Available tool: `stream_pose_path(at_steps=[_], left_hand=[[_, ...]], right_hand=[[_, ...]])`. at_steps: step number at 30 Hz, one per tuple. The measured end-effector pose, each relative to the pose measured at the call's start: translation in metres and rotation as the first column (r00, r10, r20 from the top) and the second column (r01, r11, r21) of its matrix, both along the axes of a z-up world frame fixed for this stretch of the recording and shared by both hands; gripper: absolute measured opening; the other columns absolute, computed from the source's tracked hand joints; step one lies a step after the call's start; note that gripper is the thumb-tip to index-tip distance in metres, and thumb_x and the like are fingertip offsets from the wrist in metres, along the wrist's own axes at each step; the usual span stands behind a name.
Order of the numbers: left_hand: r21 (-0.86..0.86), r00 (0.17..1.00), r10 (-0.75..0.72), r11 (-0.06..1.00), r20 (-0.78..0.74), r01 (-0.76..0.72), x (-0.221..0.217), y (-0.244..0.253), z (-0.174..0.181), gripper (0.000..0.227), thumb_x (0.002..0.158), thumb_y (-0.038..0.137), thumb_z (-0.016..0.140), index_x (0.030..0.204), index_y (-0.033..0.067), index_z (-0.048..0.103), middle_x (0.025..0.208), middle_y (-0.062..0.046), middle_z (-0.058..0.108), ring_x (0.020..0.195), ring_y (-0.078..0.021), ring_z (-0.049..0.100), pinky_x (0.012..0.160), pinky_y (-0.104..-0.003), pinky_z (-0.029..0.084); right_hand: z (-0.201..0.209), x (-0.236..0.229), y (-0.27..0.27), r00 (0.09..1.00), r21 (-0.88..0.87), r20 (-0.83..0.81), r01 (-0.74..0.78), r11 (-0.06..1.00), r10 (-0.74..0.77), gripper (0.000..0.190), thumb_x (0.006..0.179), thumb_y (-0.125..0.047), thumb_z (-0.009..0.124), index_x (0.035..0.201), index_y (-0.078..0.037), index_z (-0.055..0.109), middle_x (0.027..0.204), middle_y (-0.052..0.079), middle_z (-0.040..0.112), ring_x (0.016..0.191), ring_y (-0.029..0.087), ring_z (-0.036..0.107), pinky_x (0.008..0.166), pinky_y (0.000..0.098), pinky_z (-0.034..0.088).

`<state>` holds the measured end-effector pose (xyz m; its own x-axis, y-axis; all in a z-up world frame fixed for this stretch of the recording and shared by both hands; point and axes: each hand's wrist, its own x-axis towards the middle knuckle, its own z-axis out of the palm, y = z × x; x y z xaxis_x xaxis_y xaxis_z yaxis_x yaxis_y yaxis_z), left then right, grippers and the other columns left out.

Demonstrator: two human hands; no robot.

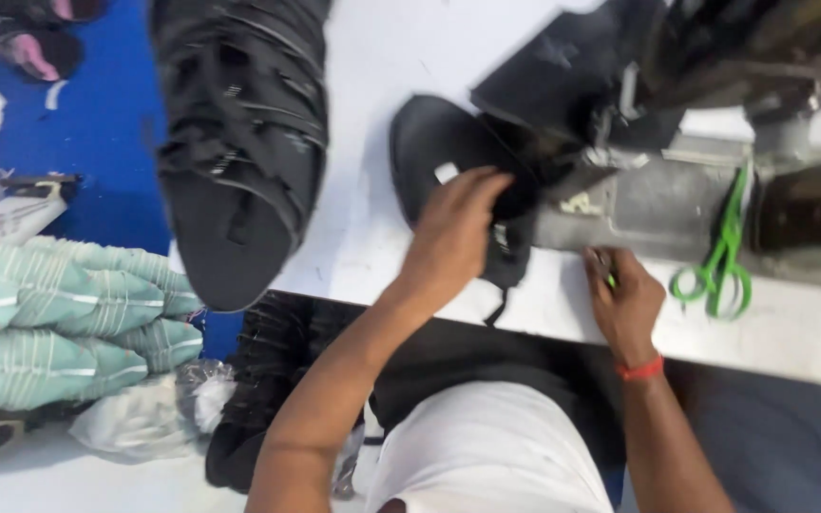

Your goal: The person picks up black sandals from a pile on the floor and places them on a white table. They then use a sewing machine to stitch the straps of the sandals, guiding the material under the needle with both hands. The person repeatedly picks up sandals, sews them, and places them back on the table.

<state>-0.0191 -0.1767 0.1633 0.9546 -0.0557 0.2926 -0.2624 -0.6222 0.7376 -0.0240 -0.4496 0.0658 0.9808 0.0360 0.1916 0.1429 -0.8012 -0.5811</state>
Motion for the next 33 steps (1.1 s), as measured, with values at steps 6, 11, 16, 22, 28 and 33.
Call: stream_pose_path(at_steps=[6,11,16,22,28,33], left_hand=[[0.043,0.987,0.114,0.993,-0.113,-0.109,-0.049,0.023,-0.015,0.036,0.101,0.014,0.065,0.135,0.002,0.058,0.141,-0.017,0.059,0.134,-0.0374,0.055,0.112,-0.047,0.046],[0.135,0.983,0.135,0.984,-0.128,-0.118,-0.049,0.03,-0.049,0.04,0.098,0.022,0.069,0.129,-0.0014,0.06,0.134,-0.021,0.061,0.129,-0.0405,0.055,0.112,-0.05,0.042],[0.016,0.927,-0.103,0.993,-0.36,0.117,-0.041,0.024,-0.006,0.029,0.105,0.025,0.064,0.12,0.0013,0.069,0.107,-0.015,0.073,0.109,-0.0342,0.068,0.127,-0.051,0.038],[-0.29,0.825,-0.518,0.845,-0.227,0.45,-0.028,0.021,0.096,0.029,0.1,0.024,0.068,0.118,0.0008,0.067,0.108,-0.015,0.072,0.099,-0.0303,0.07,0.085,-0.039,0.056],[-0.507,0.638,-0.611,0.778,-0.468,0.372,-0.016,0.005,0.119,0.03,0.087,0.023,0.066,0.112,0.0048,0.068,0.094,-0.012,0.074,0.084,-0.0237,0.074,0.075,-0.036,0.058],[-0.203,0.655,-0.526,0.839,-0.542,0.505,0.016,-0.013,0.107,0.047,0.085,0.047,0.076,0.106,0.0052,0.066,0.084,-0.01,0.072,0.076,-0.0211,0.07,0.069,-0.036,0.054]], right_hand=[[0.019,0.008,0.011,0.996,-0.017,0.012,-0.09,0.996,0.09,0.017,0.099,-0.025,0.077,0.105,-0.01,0.072,0.079,0.01,0.07,0.067,0.028,0.068,0.061,0.0362,0.05],[0.006,0.004,0.004,0.995,-0.071,0.037,-0.09,0.993,0.093,0.017,0.101,-0.024,0.079,0.105,-0.008,0.073,0.08,0.01,0.07,0.068,0.028,0.067,0.062,0.0361,0.05],[0.06,0.003,-0.006,0.987,0.347,-0.115,-0.067,0.935,0.113,0.023,0.104,-0.013,0.074,0.126,-0.005,0.074,0.105,0.008,0.074,0.079,0.015,0.06,0.068,0.0299,0.046],[0.204,0.011,-0.01,0.83,0.295,-0.098,-0.503,0.812,0.55,0.071,0.07,-0.034,0.08,0.13,0.0,0.065,0.138,0.015,0.064,0.099,0.016,0.065,0.067,0.025,0.048],[0.227,0.013,-0.026,0.529,-0.188,-0.839,-0.508,0.841,0.132,0.049,0.064,-0.042,0.097,0.095,-0.012,0.075,0.074,0.007,0.068,0.066,0.017,0.065,0.062,0.0339,0.049],[0.215,0.03,-0.016,0.749,-0.098,-0.572,-0.467,0.879,0.334,0.051,0.069,-0.048,0.09,0.094,-0.008,0.072,0.07,0.003,0.067,0.057,0.013,0.065,0.051,0.0294,0.051]])
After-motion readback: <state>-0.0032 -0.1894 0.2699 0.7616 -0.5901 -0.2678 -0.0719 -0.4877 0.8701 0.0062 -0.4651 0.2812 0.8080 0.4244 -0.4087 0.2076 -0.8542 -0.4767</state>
